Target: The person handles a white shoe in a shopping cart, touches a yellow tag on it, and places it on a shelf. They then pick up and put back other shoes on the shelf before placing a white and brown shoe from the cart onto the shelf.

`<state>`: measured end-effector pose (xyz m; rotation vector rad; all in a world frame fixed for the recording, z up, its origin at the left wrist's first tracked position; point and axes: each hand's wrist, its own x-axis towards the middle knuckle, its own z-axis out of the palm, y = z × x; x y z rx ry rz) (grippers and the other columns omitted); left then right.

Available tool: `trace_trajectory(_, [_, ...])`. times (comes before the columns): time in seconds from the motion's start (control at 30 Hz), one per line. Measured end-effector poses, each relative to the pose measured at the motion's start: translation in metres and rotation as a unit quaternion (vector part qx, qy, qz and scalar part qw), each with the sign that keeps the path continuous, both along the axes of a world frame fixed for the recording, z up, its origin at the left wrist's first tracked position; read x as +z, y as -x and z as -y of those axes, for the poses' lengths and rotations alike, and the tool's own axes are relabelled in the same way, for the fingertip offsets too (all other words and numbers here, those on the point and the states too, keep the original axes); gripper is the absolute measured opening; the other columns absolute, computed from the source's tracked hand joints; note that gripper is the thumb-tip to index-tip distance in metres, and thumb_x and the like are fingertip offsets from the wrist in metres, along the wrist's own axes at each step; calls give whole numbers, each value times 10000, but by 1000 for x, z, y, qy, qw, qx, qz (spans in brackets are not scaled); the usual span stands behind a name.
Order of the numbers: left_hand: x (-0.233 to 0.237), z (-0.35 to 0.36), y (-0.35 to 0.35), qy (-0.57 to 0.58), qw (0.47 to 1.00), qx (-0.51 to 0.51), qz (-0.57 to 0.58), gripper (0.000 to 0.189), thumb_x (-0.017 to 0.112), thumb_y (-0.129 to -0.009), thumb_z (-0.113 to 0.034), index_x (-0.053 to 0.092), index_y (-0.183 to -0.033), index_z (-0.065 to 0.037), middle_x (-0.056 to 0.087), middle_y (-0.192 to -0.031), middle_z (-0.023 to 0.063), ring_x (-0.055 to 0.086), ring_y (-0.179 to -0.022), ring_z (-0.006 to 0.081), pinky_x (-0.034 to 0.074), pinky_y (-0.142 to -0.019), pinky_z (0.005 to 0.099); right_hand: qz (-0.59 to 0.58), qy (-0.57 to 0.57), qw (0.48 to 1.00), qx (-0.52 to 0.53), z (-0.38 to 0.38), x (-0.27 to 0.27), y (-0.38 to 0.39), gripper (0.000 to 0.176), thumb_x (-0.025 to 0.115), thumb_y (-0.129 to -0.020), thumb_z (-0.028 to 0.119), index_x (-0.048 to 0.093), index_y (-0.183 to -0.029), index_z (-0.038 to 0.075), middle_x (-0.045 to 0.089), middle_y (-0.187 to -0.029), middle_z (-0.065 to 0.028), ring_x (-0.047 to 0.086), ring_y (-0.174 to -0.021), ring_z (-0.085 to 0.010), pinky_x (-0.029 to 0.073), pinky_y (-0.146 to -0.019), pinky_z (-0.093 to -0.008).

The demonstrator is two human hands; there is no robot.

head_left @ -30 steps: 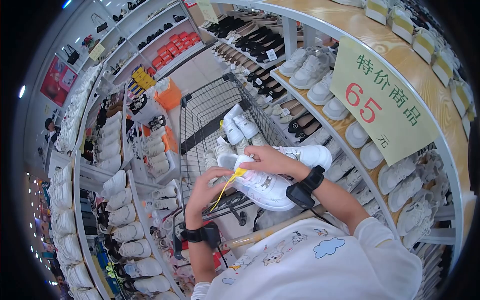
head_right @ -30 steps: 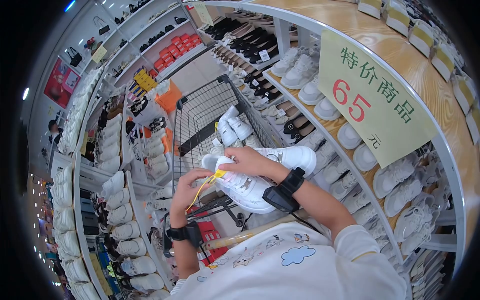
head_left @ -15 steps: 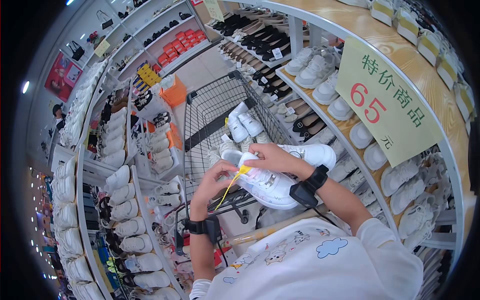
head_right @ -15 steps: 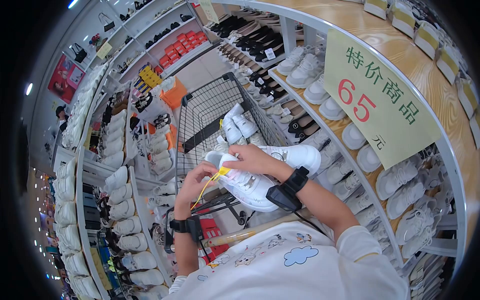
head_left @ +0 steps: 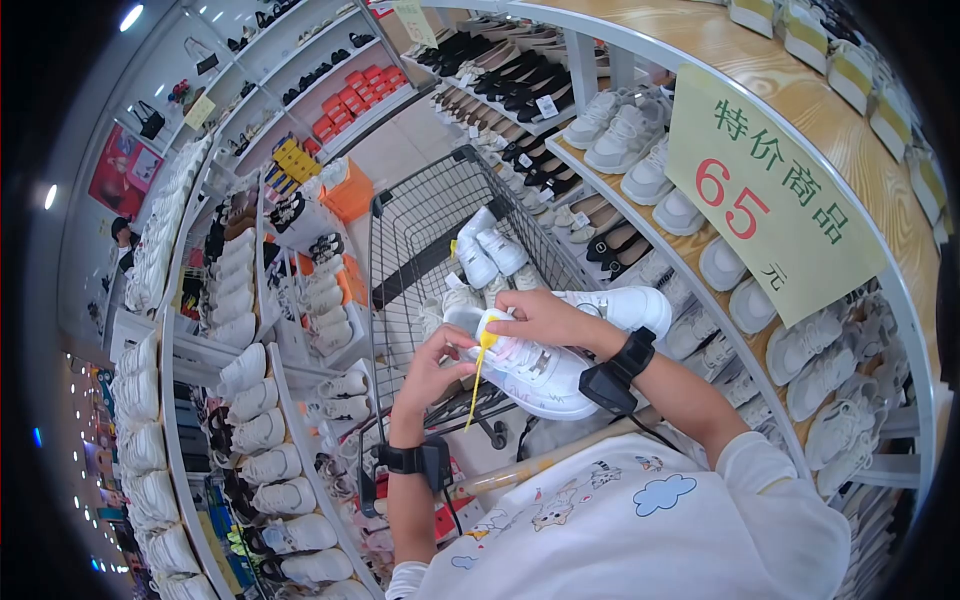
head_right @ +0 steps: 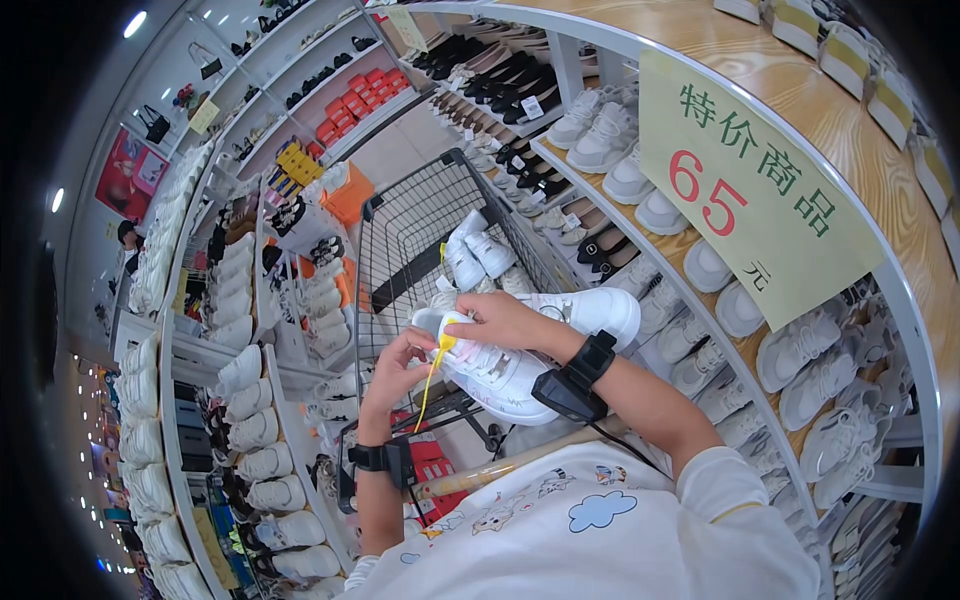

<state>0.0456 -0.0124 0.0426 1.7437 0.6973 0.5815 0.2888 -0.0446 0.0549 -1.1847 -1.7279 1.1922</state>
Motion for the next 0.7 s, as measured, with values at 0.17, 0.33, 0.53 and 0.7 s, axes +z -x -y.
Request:
trace_trajectory(0.17, [-4,1,-4,-5,1000,25,17,214,702,-773,-94,566,-935,-59,564,-939,11,519,-865,99,403,-749,243,1,4,1000,9,0,4,-1,392,630,-828,389,578,-864,1,559,-640,-88,493,-569,-141,394,-518,-297])
trace_trajectory(0.33, [1,5,-12,-10,998,66,20,133,666,-810,-47,543,-859,-36,555,-864,14,508,-782,70,418,-717,222,-13,-25,1000,-6,-1,0,1,356,625,-849,380,542,-833,34,456,-562,-5,371,-532,-74,294,-460,-271])
trace_trajectory(0.53, [2,6,-13,-44,996,78,-14,156,689,-795,-70,546,-846,-38,566,-843,9,512,-753,72,418,-702,221,-19,-20,1000,-2,0,1,0,364,625,-847,387,543,-834,32,461,-565,-12,381,-535,-82,302,-463,-277])
trace_trajectory(0.7, [-3,4,-11,-48,996,81,-3,210,726,-751,-105,578,-888,-48,585,-871,9,519,-777,78,419,-704,235,2,-22,1000,1,0,4,-1,400,604,-850,410,563,-858,12,518,-611,-63,450,-563,-123,358,-510,-295])
